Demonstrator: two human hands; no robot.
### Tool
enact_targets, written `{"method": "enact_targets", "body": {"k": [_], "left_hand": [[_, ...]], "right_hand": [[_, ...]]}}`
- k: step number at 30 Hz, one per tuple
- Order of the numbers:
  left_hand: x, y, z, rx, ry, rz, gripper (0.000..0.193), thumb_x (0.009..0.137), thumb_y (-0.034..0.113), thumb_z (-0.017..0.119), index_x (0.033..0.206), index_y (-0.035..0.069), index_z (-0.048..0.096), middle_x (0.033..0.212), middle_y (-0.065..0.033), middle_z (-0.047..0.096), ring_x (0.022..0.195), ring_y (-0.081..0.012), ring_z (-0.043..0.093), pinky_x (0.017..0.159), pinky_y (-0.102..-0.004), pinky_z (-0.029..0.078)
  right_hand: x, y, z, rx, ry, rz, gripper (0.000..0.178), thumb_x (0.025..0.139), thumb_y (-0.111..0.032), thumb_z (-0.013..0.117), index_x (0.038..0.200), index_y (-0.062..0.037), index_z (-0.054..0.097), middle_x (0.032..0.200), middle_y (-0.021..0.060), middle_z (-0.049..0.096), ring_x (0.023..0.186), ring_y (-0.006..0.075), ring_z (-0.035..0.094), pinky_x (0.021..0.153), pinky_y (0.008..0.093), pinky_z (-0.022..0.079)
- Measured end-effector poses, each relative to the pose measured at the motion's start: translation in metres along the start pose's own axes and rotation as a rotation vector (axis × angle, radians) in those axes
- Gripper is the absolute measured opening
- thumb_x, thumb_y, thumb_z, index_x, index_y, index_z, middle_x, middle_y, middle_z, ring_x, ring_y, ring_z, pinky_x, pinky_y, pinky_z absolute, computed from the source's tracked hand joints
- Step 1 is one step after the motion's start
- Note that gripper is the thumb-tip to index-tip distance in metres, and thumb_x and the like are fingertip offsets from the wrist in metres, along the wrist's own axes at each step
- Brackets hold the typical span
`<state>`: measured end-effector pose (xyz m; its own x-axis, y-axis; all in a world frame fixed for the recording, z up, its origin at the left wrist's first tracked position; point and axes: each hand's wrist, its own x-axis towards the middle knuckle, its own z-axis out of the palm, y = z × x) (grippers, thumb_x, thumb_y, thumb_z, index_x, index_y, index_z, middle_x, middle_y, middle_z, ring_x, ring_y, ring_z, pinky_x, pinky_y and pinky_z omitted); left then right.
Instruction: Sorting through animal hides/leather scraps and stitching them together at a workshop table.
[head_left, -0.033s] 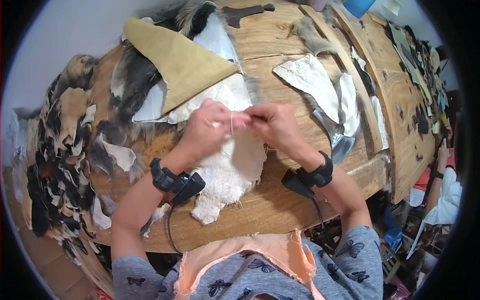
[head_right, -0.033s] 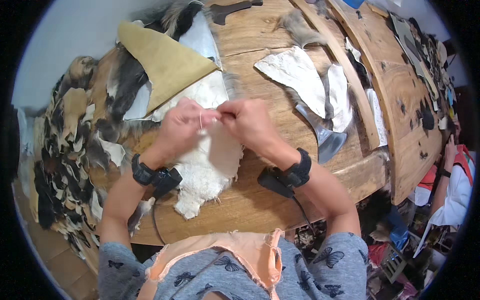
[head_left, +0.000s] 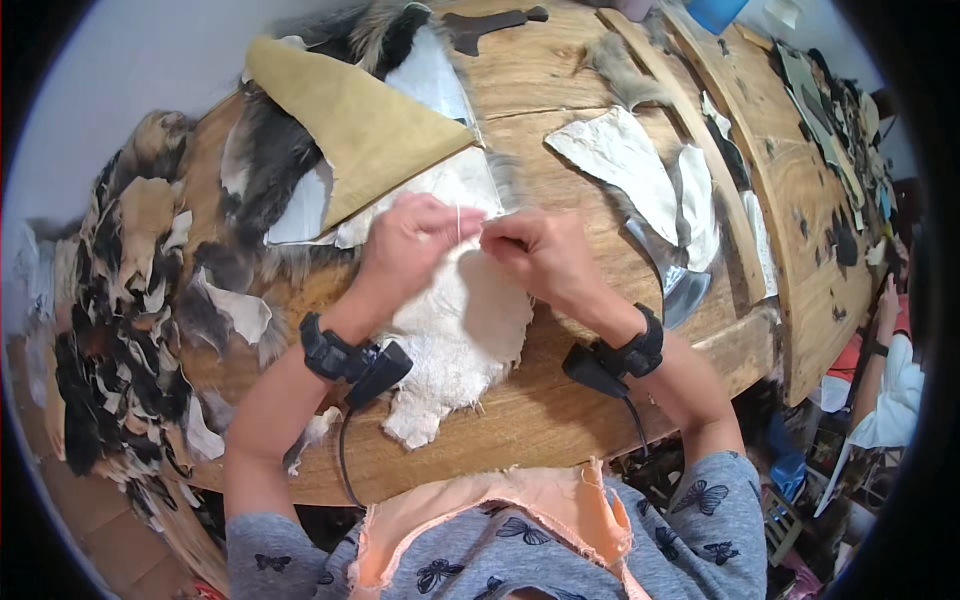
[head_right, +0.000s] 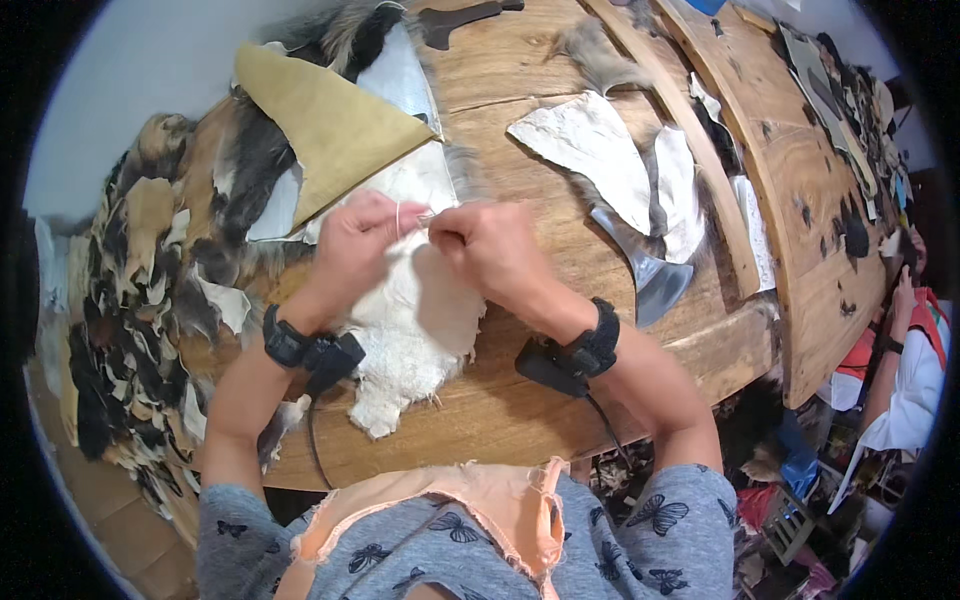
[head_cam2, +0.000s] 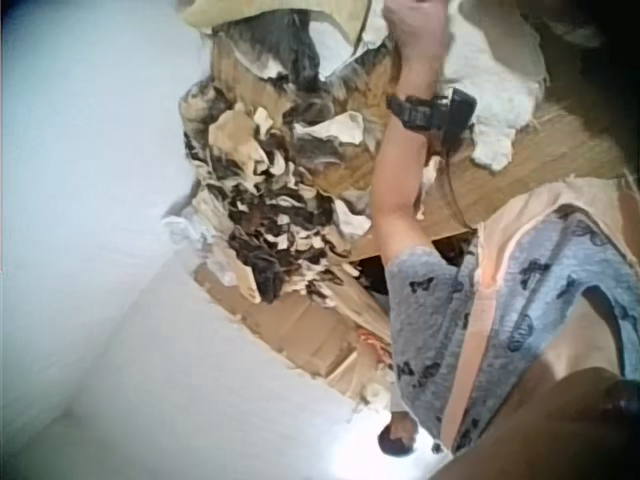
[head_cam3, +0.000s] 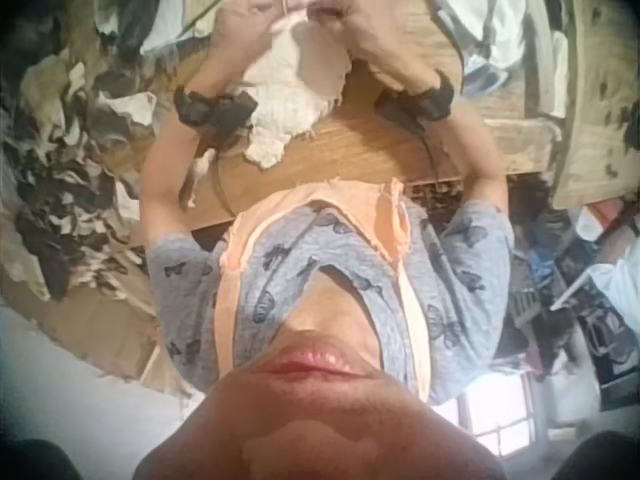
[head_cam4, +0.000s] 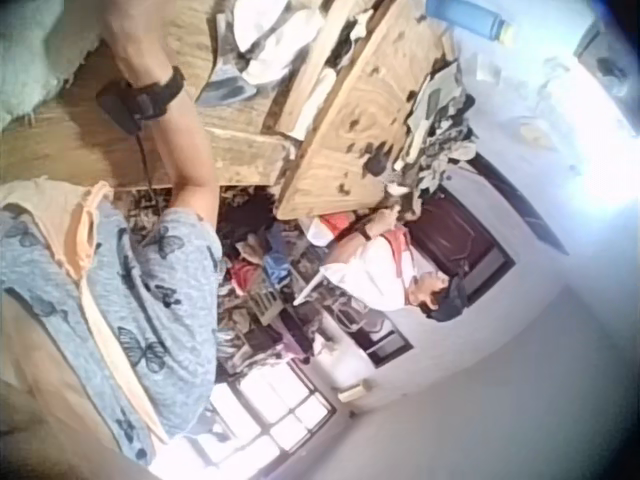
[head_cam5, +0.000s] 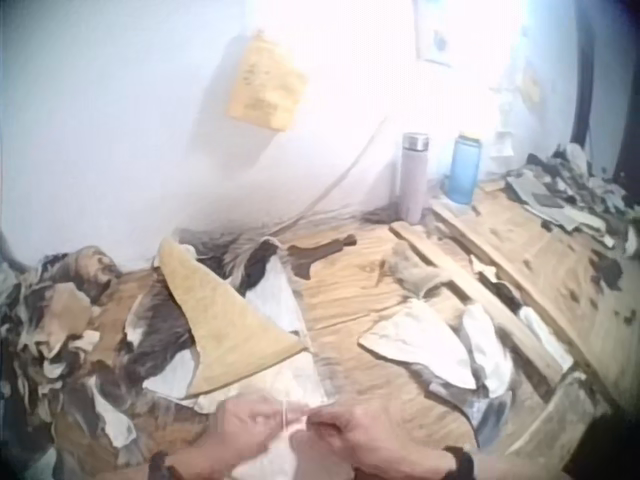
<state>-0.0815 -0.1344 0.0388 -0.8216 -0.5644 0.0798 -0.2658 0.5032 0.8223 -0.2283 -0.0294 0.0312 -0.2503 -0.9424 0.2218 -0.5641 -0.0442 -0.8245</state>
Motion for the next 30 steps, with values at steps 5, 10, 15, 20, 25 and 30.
{"method": "enact_targets", "body": {"k": [5, 10, 15, 20, 25, 30], "left_hand": [[0.015, -0.006, 0.005, 0.236, 0.128, -0.168, 0.019, 0.076, 0.025, 0.063, 0.086, 0.010, 0.071, 0.075, -0.0093, 0.063, 0.079, -0.0249, 0.056, 0.070, -0.0333, 0.042], [0.027, -0.007, 0.010, 0.192, 0.006, -0.325, 0.016, 0.078, 0.023, 0.061, 0.082, 0.009, 0.069, 0.083, -0.0096, 0.063, 0.085, -0.0262, 0.055, 0.077, -0.0389, 0.039], [0.027, -0.021, 0.017, 0.431, 0.022, -0.135, 0.016, 0.078, 0.018, 0.061, 0.080, 0.002, 0.065, 0.080, -0.0138, 0.061, 0.073, -0.0271, 0.058, 0.067, -0.0359, 0.044], [0.024, -0.022, 0.009, 0.333, 0.003, -0.159, 0.013, 0.076, 0.016, 0.063, 0.082, 0.005, 0.066, 0.078, -0.0102, 0.060, 0.077, -0.0267, 0.058, 0.070, -0.0356, 0.045], [0.003, -0.010, -0.002, 0.084, -0.031, 0.000, 0.014, 0.073, 0.017, 0.068, 0.087, 0.014, 0.071, 0.072, -0.0023, 0.056, 0.075, -0.0186, 0.052, 0.067, -0.0315, 0.042], [-0.002, 0.008, -0.010, -0.017, -0.001, -0.164, 0.024, 0.077, 0.013, 0.066, 0.100, 0.006, 0.068, 0.074, -0.0035, 0.052, 0.072, -0.0136, 0.045, 0.068, -0.0279, 0.040]], "right_hand": [[-0.006, 0.001, 0.006, -0.139, -0.031, -0.064, 0.009, 0.073, -0.003, 0.061, 0.080, -0.0041, 0.066, 0.073, 0.0115, 0.063, 0.065, 0.0262, 0.062, 0.059, 0.0330, 0.048], [-0.013, 0.005, 0.000, -0.133, 0.027, -0.058, 0.006, 0.071, -0.005, 0.058, 0.073, -0.0051, 0.063, 0.070, 0.0123, 0.060, 0.064, 0.0300, 0.060, 0.059, 0.0388, 0.048], [-0.020, -0.004, -0.020, -0.104, -0.071, -0.102, 0.009, 0.068, -0.001, 0.059, 0.075, -0.0050, 0.063, 0.070, 0.0105, 0.061, 0.066, 0.0277, 0.060, 0.059, 0.0352, 0.048], [-0.023, -0.049, -0.038, 0.296, -0.429, -0.259, 0.011, 0.066, 0.002, 0.064, 0.074, -0.0045, 0.062, 0.069, 0.0080, 0.060, 0.064, 0.0245, 0.060, 0.058, 0.0319, 0.048], [0.001, -0.019, -0.013, 0.226, -0.058, -0.010, 0.007, 0.070, -0.003, 0.064, 0.077, -0.0048, 0.067, 0.073, 0.0103, 0.065, 0.064, 0.0200, 0.063, 0.058, 0.0309, 0.050], [0.000, -0.001, 0.003, 0.066, -0.100, 0.202, 0.008, 0.072, -0.005, 0.061, 0.077, -0.0030, 0.066, 0.075, 0.0125, 0.065, 0.065, 0.0235, 0.063, 0.059, 0.0330, 0.050]]}}
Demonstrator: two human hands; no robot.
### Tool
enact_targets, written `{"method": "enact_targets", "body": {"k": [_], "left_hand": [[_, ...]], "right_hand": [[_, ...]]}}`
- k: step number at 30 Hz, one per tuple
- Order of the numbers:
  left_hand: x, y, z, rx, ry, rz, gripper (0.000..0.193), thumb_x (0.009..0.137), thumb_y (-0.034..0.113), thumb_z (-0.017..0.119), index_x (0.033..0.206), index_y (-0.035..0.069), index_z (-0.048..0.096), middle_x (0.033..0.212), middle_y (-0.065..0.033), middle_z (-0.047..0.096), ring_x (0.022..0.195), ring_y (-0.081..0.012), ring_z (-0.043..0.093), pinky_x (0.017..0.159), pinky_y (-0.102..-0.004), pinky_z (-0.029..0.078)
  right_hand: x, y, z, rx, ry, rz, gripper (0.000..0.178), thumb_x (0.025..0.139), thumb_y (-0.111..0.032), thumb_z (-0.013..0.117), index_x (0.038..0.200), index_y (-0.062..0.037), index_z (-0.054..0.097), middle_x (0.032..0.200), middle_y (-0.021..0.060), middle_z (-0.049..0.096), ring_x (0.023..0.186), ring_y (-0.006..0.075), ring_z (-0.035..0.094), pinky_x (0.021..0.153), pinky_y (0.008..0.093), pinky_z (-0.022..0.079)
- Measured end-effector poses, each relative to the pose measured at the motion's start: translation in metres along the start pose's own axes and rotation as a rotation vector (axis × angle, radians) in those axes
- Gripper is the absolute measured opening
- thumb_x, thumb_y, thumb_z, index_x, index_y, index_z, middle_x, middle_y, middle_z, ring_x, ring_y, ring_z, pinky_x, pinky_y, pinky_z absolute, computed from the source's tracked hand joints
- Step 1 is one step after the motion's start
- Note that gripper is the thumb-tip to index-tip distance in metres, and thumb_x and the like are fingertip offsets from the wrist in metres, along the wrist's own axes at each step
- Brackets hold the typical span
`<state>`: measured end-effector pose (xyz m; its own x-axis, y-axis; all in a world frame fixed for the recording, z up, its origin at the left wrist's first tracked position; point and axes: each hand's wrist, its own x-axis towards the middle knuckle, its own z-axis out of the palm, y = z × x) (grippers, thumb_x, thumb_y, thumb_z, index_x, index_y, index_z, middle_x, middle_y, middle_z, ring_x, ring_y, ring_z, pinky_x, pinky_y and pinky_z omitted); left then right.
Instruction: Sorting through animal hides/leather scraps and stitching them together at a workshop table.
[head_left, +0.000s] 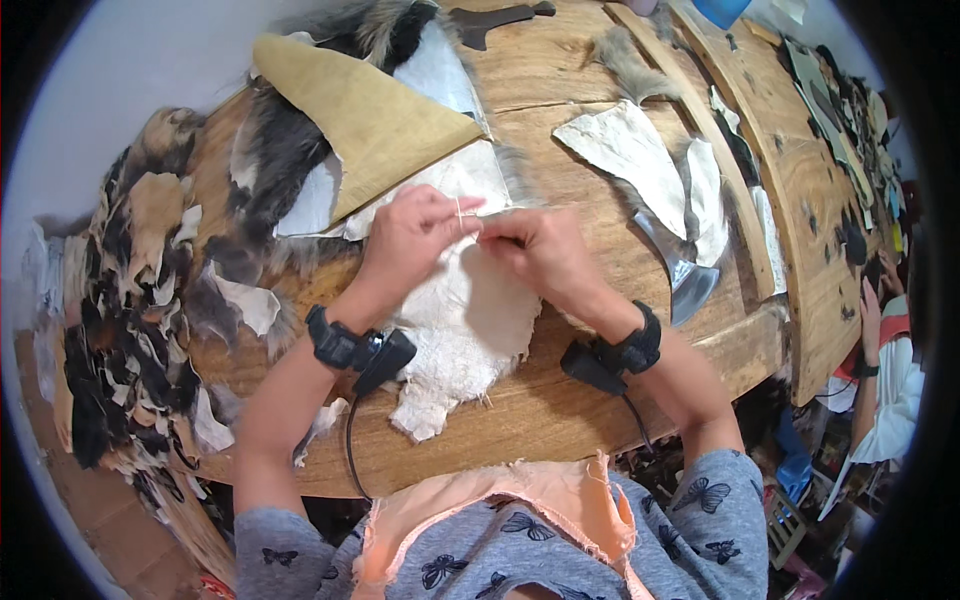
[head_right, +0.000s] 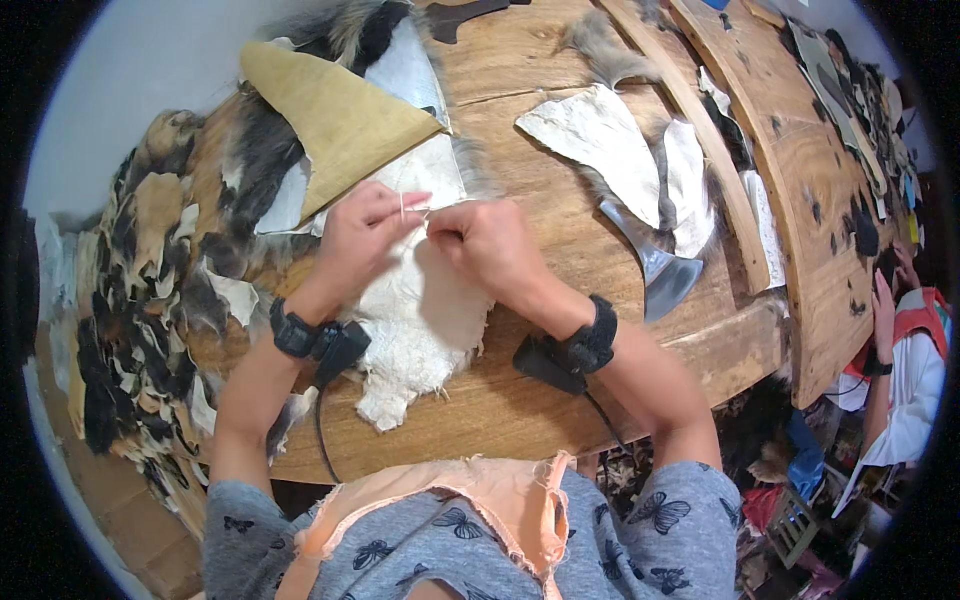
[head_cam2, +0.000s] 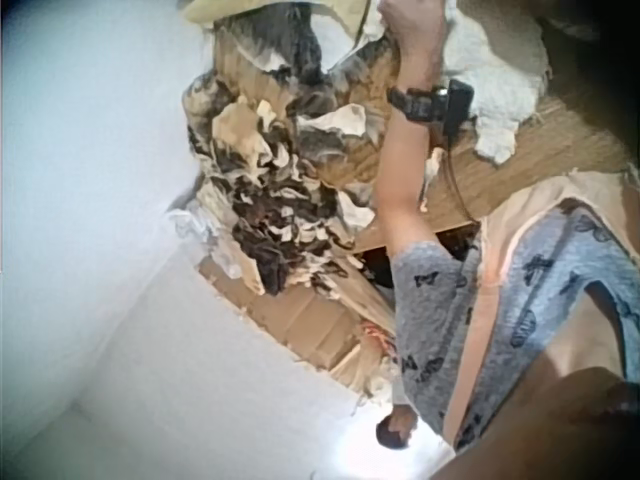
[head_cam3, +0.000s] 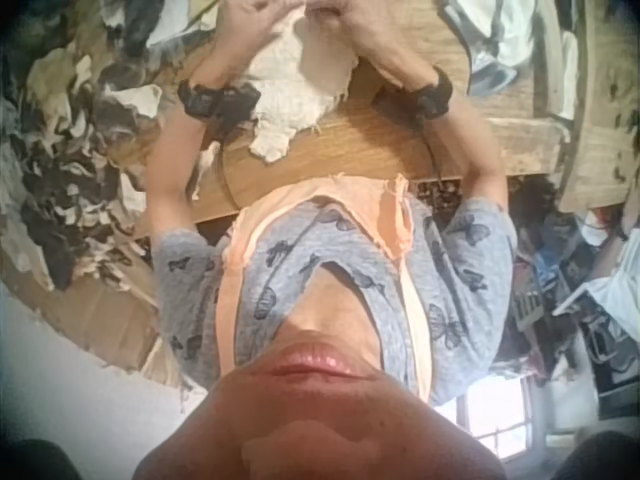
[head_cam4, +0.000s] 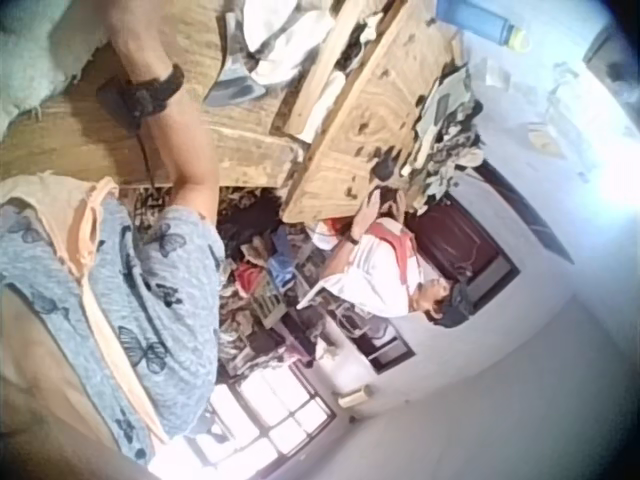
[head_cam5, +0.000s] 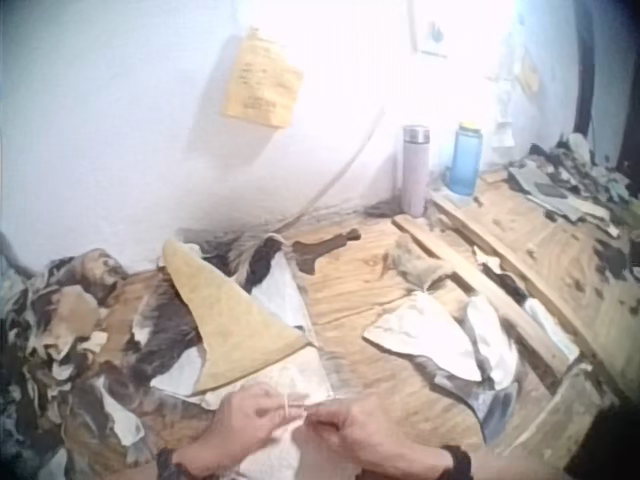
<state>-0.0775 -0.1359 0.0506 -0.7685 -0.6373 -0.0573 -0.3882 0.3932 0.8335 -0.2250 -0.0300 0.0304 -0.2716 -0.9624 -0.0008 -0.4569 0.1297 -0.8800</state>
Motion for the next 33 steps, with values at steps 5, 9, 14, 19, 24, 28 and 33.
{"method": "enact_targets", "body": {"k": [5, 9, 14, 19, 24, 28, 33], "left_hand": [[0.013, -0.012, 0.012, 0.198, 0.068, 0.004, 0.013, 0.079, 0.011, 0.061, 0.087, 0.001, 0.065, 0.077, -0.0074, 0.056, 0.076, -0.0173, 0.053, 0.068, -0.0295, 0.041], [0.021, -0.017, 0.019, 0.323, 0.072, 0.082, 0.012, 0.080, 0.011, 0.060, 0.086, 0.001, 0.062, 0.078, -0.0088, 0.056, 0.077, -0.0181, 0.054, 0.069, -0.0297, 0.041], [0.022, -0.013, 0.010, 0.180, 0.084, 0.093, 0.011, 0.080, 0.008, 0.060, 0.088, 0.000, 0.063, 0.083, -0.0087, 0.060, 0.073, -0.0171, 0.057, 0.065, -0.0273, 0.044], [0.035, -0.011, 0.016, -0.199, -0.311, 0.077, 0.012, 0.077, 0.009, 0.067, 0.085, 0.000, 0.068, 0.080, -0.0076, 0.065, 0.067, -0.0107, 0.060, 0.060, -0.0236, 0.047], [0.038, -0.009, 0.027, -0.340, -0.330, -0.099, 0.013, 0.077, 0.010, 0.070, 0.082, -0.003, 0.069, 0.073, -0.0077, 0.067, 0.066, -0.0086, 0.062, 0.058, -0.0220, 0.051], [0.035, -0.012, 0.030, -0.425, -0.317, -0.113, 0.014, 0.079, 0.009, 0.068, 0.082, -0.004, 0.068, 0.075, -0.0087, 0.067, 0.066, -0.0083, 0.062, 0.059, -0.0219, 0.051], [0.024, -0.002, 0.023, -0.161, -0.299, 0.033, 0.014, 0.080, 0.010, 0.064, 0.084, -0.003, 0.066, 0.079, -0.0090, 0.064, 0.069, -0.0120, 0.061, 0.061, -0.0251, 0.049]], "right_hand": [[-0.012, 0.004, -0.007, -0.287, 0.128, -0.253, 0.010, 0.073, -0.005, 0.057, 0.075, -0.0043, 0.066, 0.070, 0.0140, 0.062, 0.064, 0.0319, 0.060, 0.058, 0.0372, 0.048], [-0.037, -0.006, -0.051, -0.442, 0.007, -0.275, 0.009, 0.072, -0.003, 0.060, 0.077, -0.0045, 0.067, 0.071, 0.0124, 0.063, 0.063, 0.0260, 0.061, 0.055, 0.0336, 0.047], [-0.063, -0.014, -0.086, 0.278, -0.285, -0.160, 0.010, 0.072, -0.001, 0.068, 0.081, -0.0017, 0.067, 0.070, 0.0051, 0.063, 0.059, 0.0108, 0.056, 0.053, 0.0239, 0.042], [-0.082, 0.000, -0.097, 0.417, -0.070, 0.195, 0.006, 0.074, 0.001, 0.065, 0.080, 0.0001, 0.065, 0.068, 0.0056, 0.061, 0.058, 0.0109, 0.055, 0.053, 0.0247, 0.041], [-0.091, -0.010, -0.086, -0.137, 0.104, -0.037, 0.011, 0.070, 0.004, 0.064, 0.079, -0.0022, 0.064, 0.064, 0.0098, 0.057, 0.056, 0.0196, 0.055, 0.052, 0.0276, 0.042], [-0.099, -0.030, -0.091, -0.135, 0.101, -0.113, 0.012, 0.068, 0.004, 0.065, 0.078, -0.0028, 0.065, 0.064, 0.0093, 0.058, 0.055, 0.0209, 0.055, 0.051, 0.0285, 0.042], [-0.107, -0.049, -0.099, -0.287, -0.147, -0.036, 0.007, 0.069, -0.008, 0.070, 0.071, -0.0025, 0.067, 0.063, 0.0113, 0.058, 0.055, 0.0259, 0.057, 0.050, 0.0333, 0.043]]}}
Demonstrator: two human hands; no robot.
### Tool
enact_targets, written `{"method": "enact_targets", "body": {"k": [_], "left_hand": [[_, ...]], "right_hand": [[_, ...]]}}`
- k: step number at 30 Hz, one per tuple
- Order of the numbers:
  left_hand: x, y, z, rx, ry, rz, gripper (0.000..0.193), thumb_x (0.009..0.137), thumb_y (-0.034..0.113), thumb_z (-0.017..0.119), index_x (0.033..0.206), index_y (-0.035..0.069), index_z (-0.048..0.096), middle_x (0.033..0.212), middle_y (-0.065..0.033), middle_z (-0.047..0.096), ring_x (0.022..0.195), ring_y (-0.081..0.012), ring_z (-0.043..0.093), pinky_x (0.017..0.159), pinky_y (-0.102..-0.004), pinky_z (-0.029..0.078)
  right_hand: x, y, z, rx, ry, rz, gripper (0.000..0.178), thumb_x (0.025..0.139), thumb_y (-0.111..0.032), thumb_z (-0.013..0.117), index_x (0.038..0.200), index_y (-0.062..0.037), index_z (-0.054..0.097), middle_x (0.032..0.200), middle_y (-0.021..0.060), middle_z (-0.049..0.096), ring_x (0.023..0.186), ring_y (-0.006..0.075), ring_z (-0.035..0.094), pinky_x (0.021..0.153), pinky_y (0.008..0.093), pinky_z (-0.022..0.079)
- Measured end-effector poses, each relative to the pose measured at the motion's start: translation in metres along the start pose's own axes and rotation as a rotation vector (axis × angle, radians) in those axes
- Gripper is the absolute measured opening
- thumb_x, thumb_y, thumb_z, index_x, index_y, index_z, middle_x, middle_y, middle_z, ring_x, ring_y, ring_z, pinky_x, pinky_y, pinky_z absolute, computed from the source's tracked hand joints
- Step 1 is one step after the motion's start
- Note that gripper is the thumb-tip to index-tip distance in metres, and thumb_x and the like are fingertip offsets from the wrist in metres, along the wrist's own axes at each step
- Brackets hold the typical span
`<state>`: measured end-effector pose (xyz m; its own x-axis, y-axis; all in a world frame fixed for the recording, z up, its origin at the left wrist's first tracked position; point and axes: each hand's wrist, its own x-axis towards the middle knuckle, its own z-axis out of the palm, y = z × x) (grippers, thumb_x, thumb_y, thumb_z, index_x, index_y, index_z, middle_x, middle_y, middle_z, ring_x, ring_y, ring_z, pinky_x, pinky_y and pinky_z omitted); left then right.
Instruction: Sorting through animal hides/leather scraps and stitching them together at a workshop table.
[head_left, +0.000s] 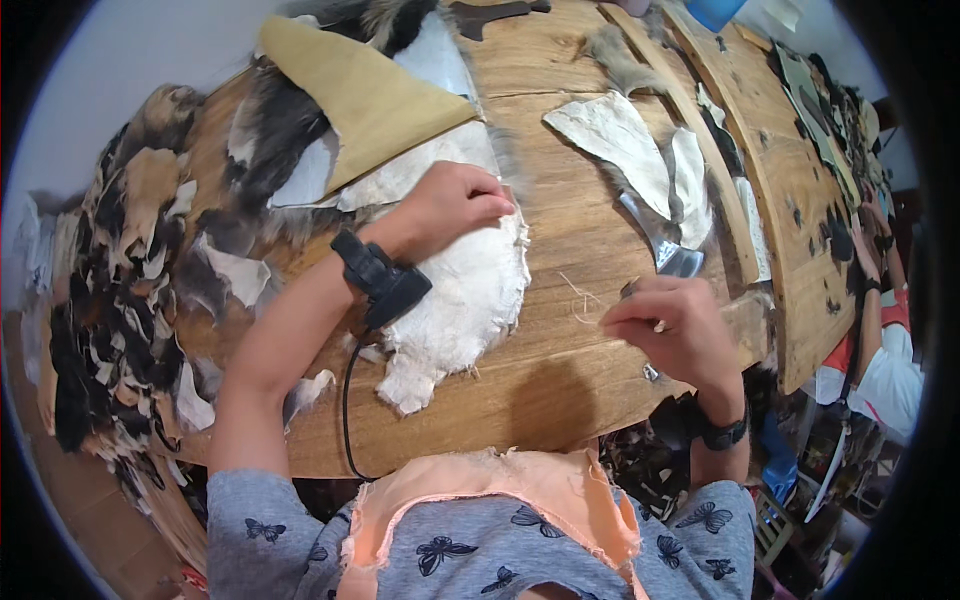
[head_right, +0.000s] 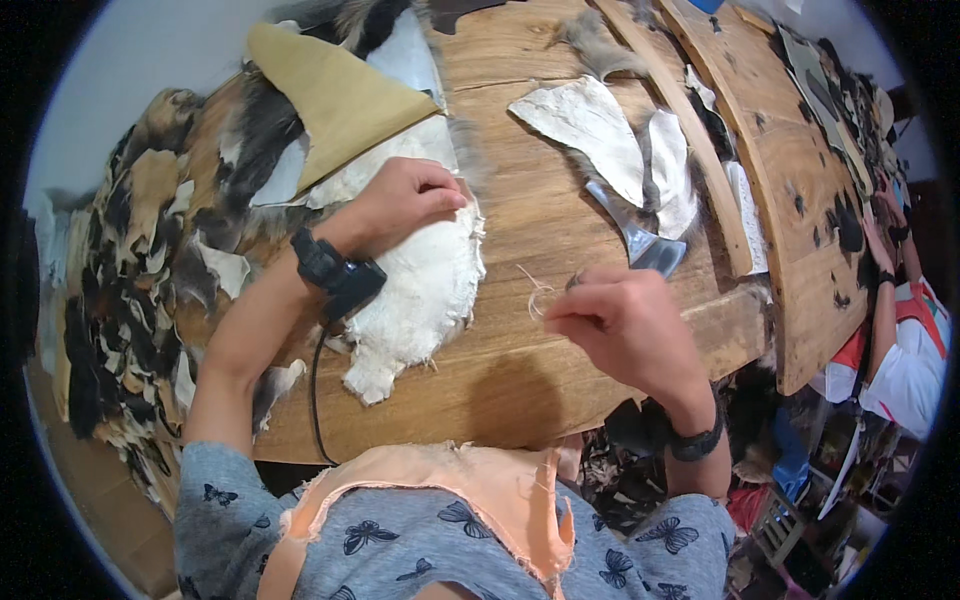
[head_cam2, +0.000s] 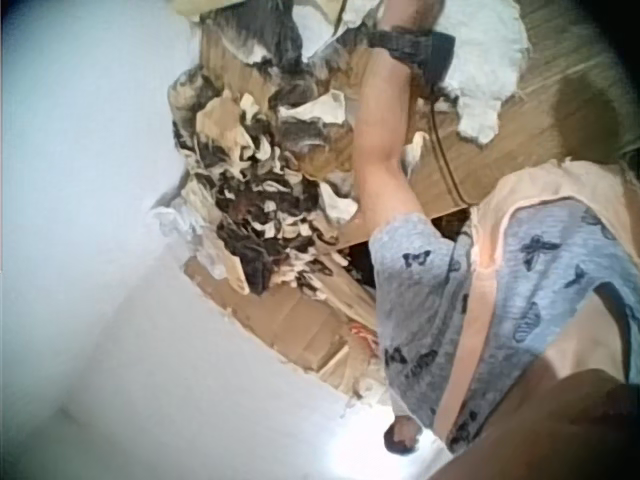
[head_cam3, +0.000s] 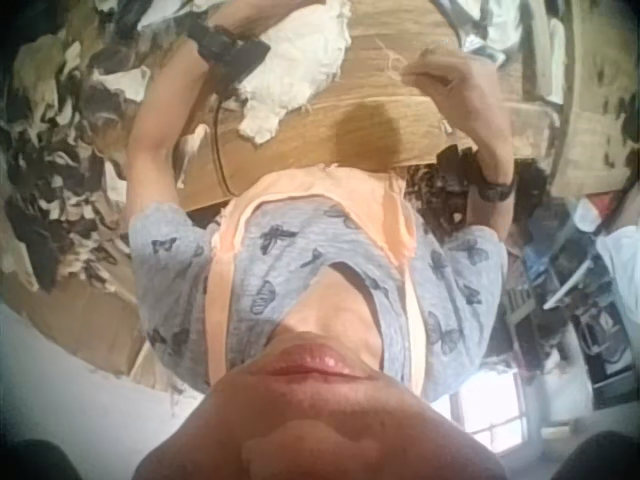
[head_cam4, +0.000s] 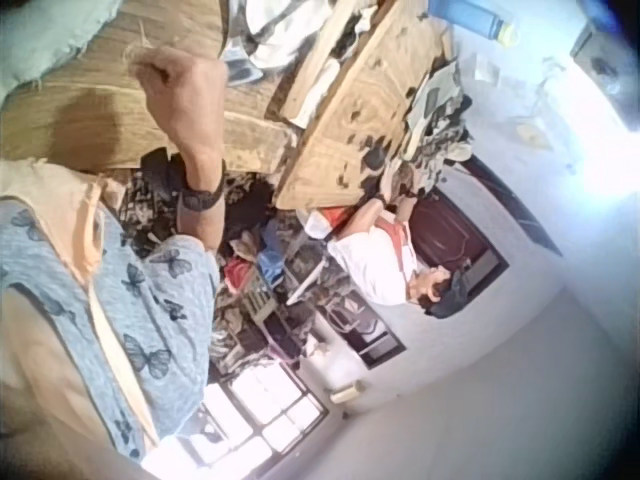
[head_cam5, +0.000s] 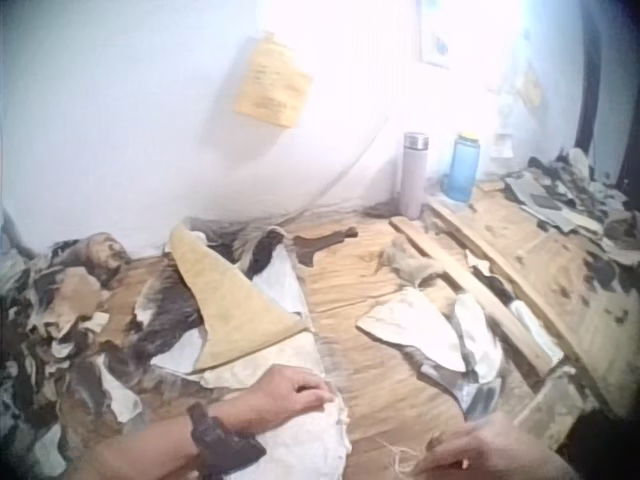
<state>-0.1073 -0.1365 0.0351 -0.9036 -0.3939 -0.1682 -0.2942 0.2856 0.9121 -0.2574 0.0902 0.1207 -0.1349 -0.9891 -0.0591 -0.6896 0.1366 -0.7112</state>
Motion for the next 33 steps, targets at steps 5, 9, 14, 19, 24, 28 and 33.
{"method": "enact_targets", "body": {"k": [5, 9, 14, 19, 24, 28, 33], "left_hand": [[-0.044, 0.008, 0.001, 0.320, 0.058, 0.241, 0.013, 0.077, 0.016, 0.064, 0.081, 0.005, 0.067, 0.079, -0.0101, 0.063, 0.070, -0.0235, 0.059, 0.064, -0.0322, 0.047], [-0.068, -0.025, -0.045, 0.345, 0.383, 0.106, 0.012, 0.076, 0.017, 0.064, 0.080, 0.006, 0.067, 0.077, -0.0095, 0.062, 0.070, -0.0236, 0.059, 0.065, -0.0325, 0.047], [-0.067, -0.030, -0.059, 0.441, 0.524, 0.023, 0.013, 0.073, 0.018, 0.065, 0.081, 0.008, 0.068, 0.076, -0.0086, 0.061, 0.076, -0.0262, 0.056, 0.070, -0.0347, 0.045], [-0.052, -0.035, -0.045, 0.400, 0.424, -0.001, 0.018, 0.073, 0.020, 0.067, 0.080, 0.004, 0.065, 0.076, -0.0098, 0.058, 0.077, -0.0231, 0.055, 0.068, -0.0328, 0.043], [-0.056, -0.031, -0.045, 0.470, 0.413, -0.112, 0.015, 0.072, 0.016, 0.066, 0.077, 0.002, 0.063, 0.077, -0.0103, 0.057, 0.071, -0.0223, 0.055, 0.065, -0.0329, 0.044], [-0.060, -0.027, -0.045, 0.401, 0.349, -0.149, 0.014, 0.072, 0.013, 0.065, 0.077, 0.001, 0.063, 0.075, -0.0099, 0.057, 0.068, -0.0202, 0.055, 0.063, -0.0314, 0.044], [-0.061, -0.024, -0.047, 0.370, 0.331, -0.144, 0.013, 0.072, 0.012, 0.065, 0.076, 0.000, 0.063, 0.074, -0.0094, 0.056, 0.067, -0.0183, 0.055, 0.063, -0.0296, 0.044]], "right_hand": [[0.029, -0.011, 0.019, -0.196, -0.358, -0.008, 0.021, 0.073, -0.019, 0.068, 0.069, 0.0007, 0.065, 0.067, 0.0156, 0.060, 0.060, 0.0313, 0.058, 0.055, 0.0393, 0.045], [0.082, -0.013, 0.043, -0.138, -0.110, -0.217, 0.016, 0.075, -0.017, 0.065, 0.073, -0.0009, 0.065, 0.071, 0.0146, 0.060, 0.065, 0.0307, 0.059, 0.059, 0.0377, 0.046], [0.149, -0.004, 0.081, -0.126, 0.112, -0.327, 0.010, 0.077, -0.011, 0.060, 0.074, -0.0037, 0.066, 0.072, 0.0116, 0.059, 0.067, 0.0313, 0.059, 0.062, 0.0386, 0.047], [0.172, 0.010, 0.099, -0.093, 0.126, -0.403, 0.010, 0.076, -0.007, 0.058, 0.080, -0.0042, 0.066, 0.077, 0.0121, 0.062, 0.067, 0.0314, 0.060, 0.063, 0.0394, 0.048], [0.169, 0.008, 0.095, -0.011, 0.064, -0.241, 0.012, 0.075, -0.004, 0.058, 0.084, -0.0049, 0.065, 0.078, 0.0121, 0.063, 0.067, 0.0309, 0.061, 0.061, 0.0386, 0.048], [0.170, 0.013, 0.101, -0.004, 0.085, -0.434, 0.011, 0.075, -0.003, 0.056, 0.083, -0.0057, 0.064, 0.077, 0.0123, 0.063, 0.068, 0.0311, 0.061, 0.061, 0.0389, 0.048], [0.171, 0.011, 0.102, -0.234, 0.075, -0.501, 0.010, 0.077, -0.006, 0.053, 0.080, -0.0054, 0.063, 0.074, 0.0092, 0.057, 0.072, 0.0284, 0.058, 0.062, 0.0377, 0.048]]}}
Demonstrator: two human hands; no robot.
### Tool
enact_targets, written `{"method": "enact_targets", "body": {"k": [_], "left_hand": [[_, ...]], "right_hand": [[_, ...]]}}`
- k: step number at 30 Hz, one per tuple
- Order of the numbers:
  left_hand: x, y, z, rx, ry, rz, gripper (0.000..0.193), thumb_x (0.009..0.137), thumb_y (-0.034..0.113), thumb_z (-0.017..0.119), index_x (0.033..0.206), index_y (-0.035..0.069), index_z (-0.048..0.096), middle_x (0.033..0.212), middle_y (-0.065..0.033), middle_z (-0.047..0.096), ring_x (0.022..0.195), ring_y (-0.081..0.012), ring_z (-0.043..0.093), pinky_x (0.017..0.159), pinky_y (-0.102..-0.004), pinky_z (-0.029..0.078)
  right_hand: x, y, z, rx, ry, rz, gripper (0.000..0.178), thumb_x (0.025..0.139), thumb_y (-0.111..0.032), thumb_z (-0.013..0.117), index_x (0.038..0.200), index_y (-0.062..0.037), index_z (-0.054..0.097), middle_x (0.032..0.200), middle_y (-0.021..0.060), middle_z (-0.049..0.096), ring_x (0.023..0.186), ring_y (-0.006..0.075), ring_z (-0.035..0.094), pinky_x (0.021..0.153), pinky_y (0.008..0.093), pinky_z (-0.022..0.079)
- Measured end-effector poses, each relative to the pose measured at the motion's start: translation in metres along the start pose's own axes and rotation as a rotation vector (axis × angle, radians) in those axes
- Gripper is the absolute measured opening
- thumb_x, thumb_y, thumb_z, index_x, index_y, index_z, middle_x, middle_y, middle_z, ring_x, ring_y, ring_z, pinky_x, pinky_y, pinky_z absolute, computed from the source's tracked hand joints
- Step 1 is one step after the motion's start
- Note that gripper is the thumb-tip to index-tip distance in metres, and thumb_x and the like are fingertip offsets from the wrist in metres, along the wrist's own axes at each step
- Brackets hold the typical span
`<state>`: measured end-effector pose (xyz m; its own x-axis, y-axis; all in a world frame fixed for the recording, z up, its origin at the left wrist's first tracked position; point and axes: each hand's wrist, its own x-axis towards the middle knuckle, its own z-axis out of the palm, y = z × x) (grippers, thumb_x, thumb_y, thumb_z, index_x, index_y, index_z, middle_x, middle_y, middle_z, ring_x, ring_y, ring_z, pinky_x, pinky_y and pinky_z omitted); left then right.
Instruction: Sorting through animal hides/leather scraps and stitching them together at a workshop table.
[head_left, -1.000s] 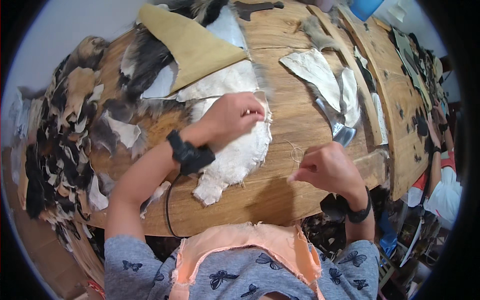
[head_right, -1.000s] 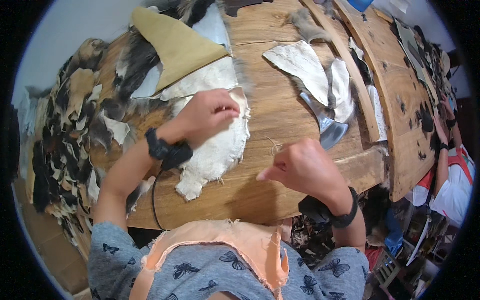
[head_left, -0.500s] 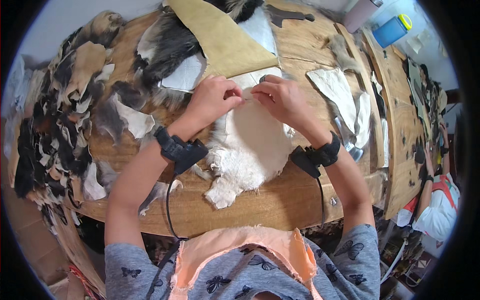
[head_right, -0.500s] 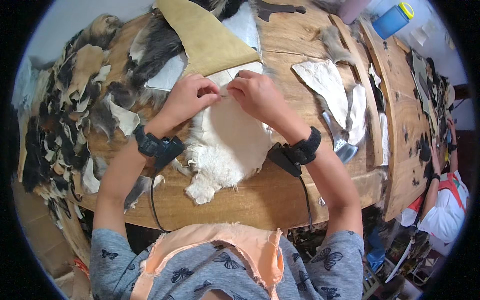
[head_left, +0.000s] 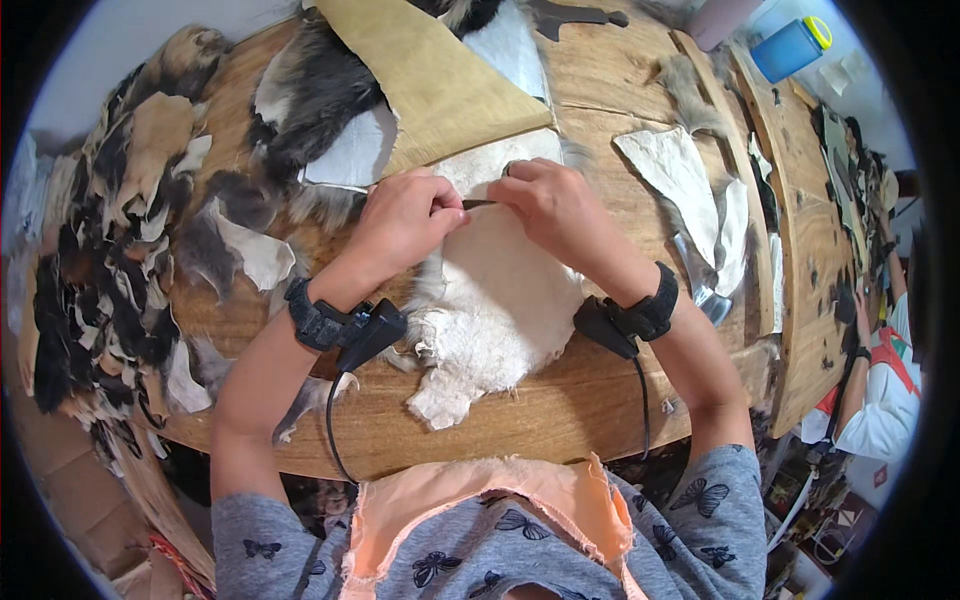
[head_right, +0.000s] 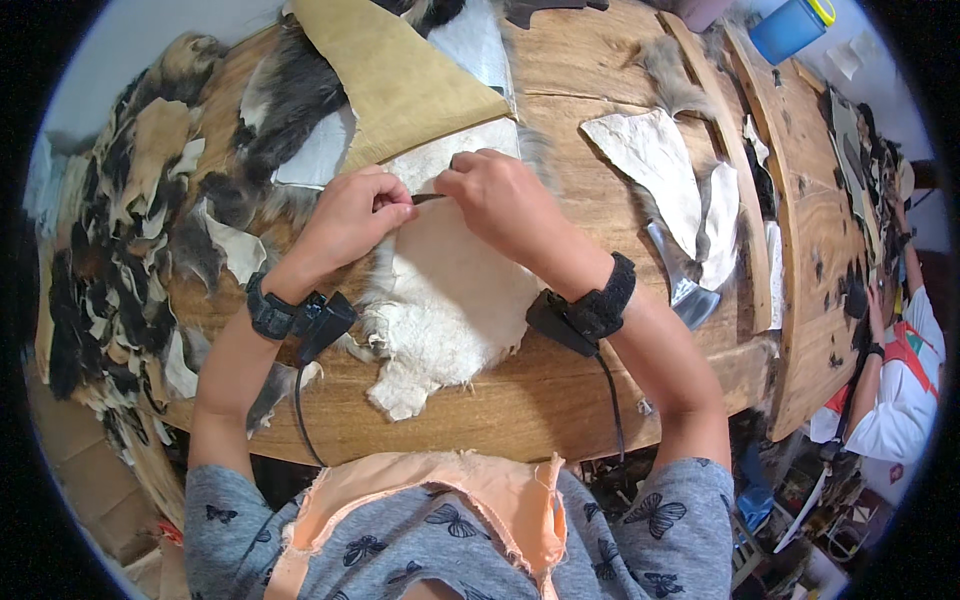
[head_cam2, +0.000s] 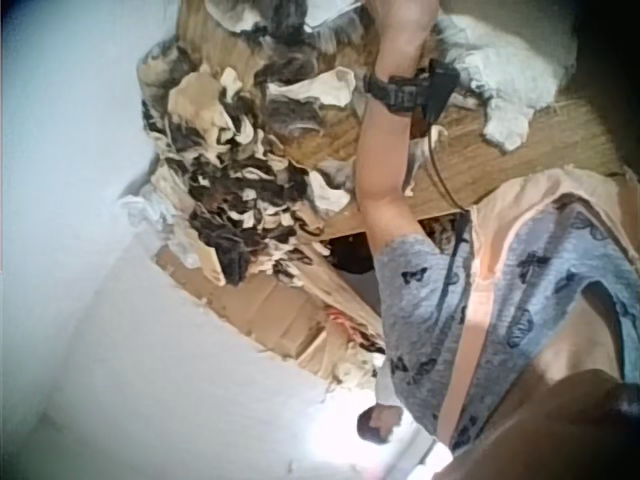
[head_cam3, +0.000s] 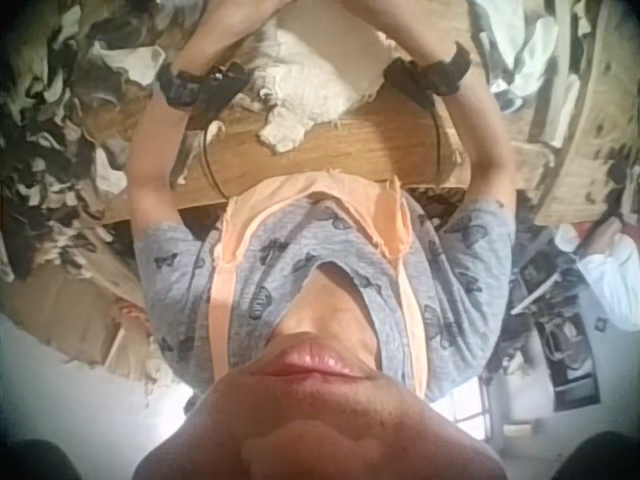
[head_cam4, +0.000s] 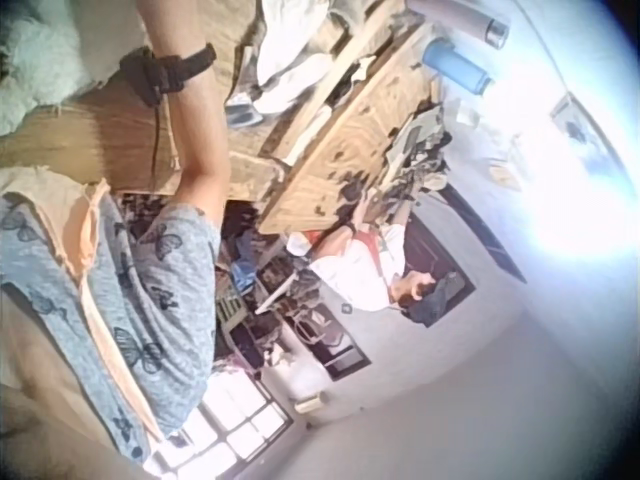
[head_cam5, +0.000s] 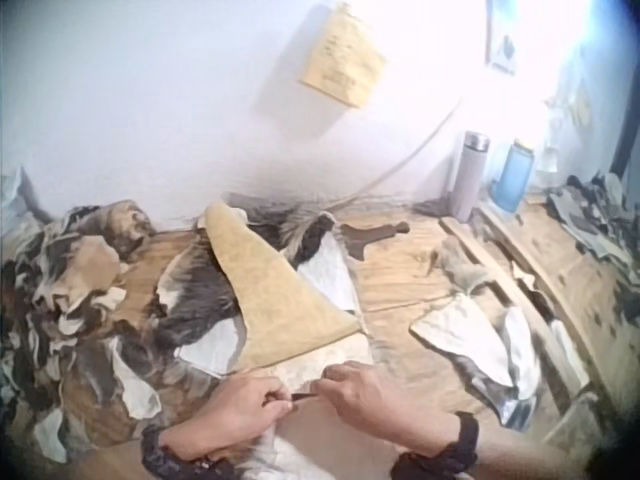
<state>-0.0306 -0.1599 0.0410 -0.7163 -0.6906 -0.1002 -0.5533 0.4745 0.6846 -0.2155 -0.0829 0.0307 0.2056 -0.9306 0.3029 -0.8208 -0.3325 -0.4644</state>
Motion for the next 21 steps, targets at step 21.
{"method": "enact_targets", "body": {"k": [21], "left_hand": [[0.002, -0.017, 0.025, 0.062, 0.230, 0.331, 0.026, 0.067, 0.012, 0.072, 0.092, 0.005, 0.068, 0.093, -0.0060, 0.058, 0.088, -0.0222, 0.053, 0.079, -0.0327, 0.045]], "right_hand": [[-0.009, 0.013, 0.013, 0.125, 0.071, 0.027, 0.013, 0.073, -0.011, 0.063, 0.083, -0.0031, 0.061, 0.079, 0.0092, 0.055, 0.081, 0.0285, 0.054, 0.072, 0.0377, 0.046]]}}
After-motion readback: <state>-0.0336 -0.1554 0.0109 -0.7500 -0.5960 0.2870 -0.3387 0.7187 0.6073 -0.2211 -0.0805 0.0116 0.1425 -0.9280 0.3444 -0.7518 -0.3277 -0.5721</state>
